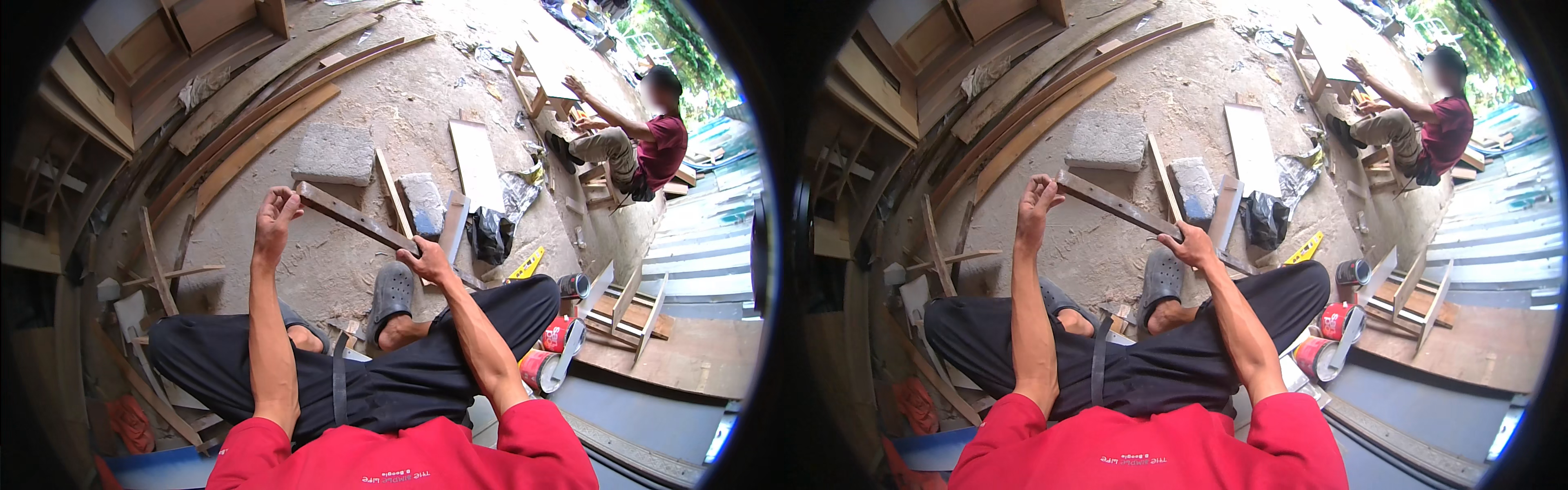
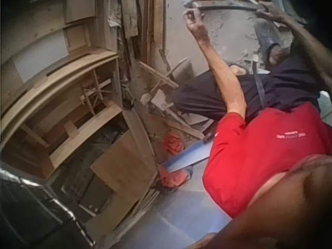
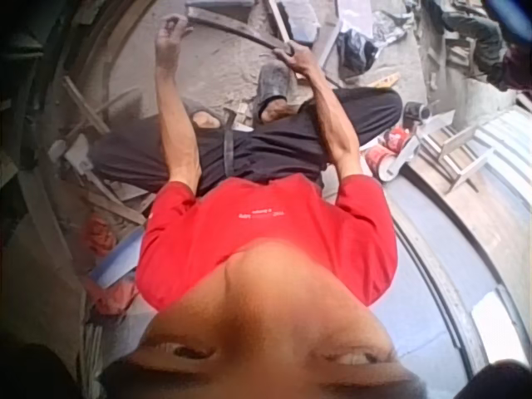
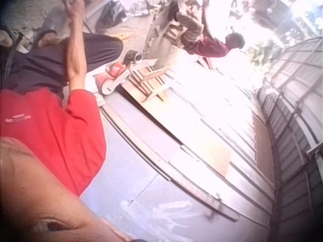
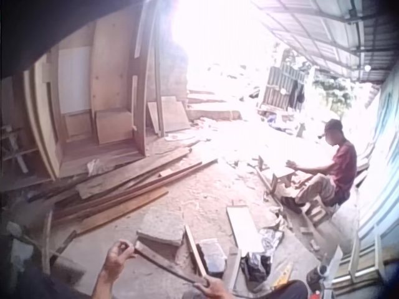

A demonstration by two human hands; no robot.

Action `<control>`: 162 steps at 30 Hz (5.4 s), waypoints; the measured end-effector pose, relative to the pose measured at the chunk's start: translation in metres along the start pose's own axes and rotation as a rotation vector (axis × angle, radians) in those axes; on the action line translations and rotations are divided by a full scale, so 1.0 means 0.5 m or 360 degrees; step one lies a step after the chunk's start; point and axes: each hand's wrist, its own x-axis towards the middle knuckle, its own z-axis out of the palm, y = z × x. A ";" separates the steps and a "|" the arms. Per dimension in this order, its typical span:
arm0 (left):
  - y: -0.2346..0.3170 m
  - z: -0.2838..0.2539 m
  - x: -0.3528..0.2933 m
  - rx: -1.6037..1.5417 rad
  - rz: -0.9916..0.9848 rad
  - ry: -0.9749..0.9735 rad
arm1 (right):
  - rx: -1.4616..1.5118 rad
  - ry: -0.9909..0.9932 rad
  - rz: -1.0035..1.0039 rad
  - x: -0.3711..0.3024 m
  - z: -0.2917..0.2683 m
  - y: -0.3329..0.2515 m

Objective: The person sits on the floor and assembles a wooden frame by joining several wooden planks and a flat board. They use a hammer to secure the pieces together and adjust the alignment of the frame components.

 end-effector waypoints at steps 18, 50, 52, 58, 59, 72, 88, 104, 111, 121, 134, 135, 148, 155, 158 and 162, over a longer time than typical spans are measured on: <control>0.062 0.038 0.014 0.0611 0.0496 -0.0145 | 0.0080 -0.0081 -0.0102 -0.019 -0.057 0.037; 0.028 0.114 0.009 0.0779 0.0741 0.0004 | 0.0046 0.0015 -0.0201 -0.044 -0.023 0.067; 0.026 0.117 0.011 0.0766 0.0757 -0.0001 | 0.0058 -0.0029 -0.0162 -0.044 -0.023 0.070; 0.024 0.117 0.020 0.0821 0.0808 -0.0004 | 0.0195 -0.0027 -0.0133 -0.045 -0.015 0.072; 0.023 0.117 0.020 0.0817 0.0813 0.0002 | 0.0193 -0.0028 -0.0134 -0.045 -0.014 0.073; -0.012 0.122 0.020 0.0605 0.0800 0.0288 | 0.0106 0.0155 -0.0195 -0.037 -0.004 0.071; 0.047 0.106 -0.012 0.0501 0.0630 0.0369 | 0.0155 0.0164 -0.0170 -0.012 0.015 0.057; 0.062 0.095 0.002 0.0750 0.0679 0.0102 | 0.0001 0.0203 -0.0157 -0.044 -0.019 0.059; 0.063 0.101 0.009 0.0757 0.0686 0.0001 | -0.0029 0.0279 -0.0151 -0.055 -0.036 0.071; 0.072 0.093 0.012 0.0872 0.0809 -0.0001 | -0.0046 0.0276 -0.0153 -0.053 -0.032 0.075; 0.067 0.087 0.015 0.0936 0.0864 0.0031 | -0.0075 0.0273 -0.0152 -0.052 -0.030 0.081; 0.068 0.086 0.015 0.0913 0.0847 0.0029 | -0.0078 0.0283 -0.0168 -0.050 -0.030 0.076; 0.049 0.104 0.008 0.0776 0.0709 0.0075 | -0.0096 0.0195 -0.0179 -0.024 -0.067 0.065; 0.038 0.099 0.006 0.0578 0.0540 0.0330 | -0.0142 0.0202 -0.0157 -0.007 -0.048 0.059; 0.045 0.099 0.002 0.0550 0.0558 0.0415 | -0.0143 0.0198 -0.0198 -0.002 -0.043 0.046; 0.041 0.077 0.000 0.0559 0.0450 0.0478 | -0.0198 0.0136 -0.0176 0.010 -0.045 0.020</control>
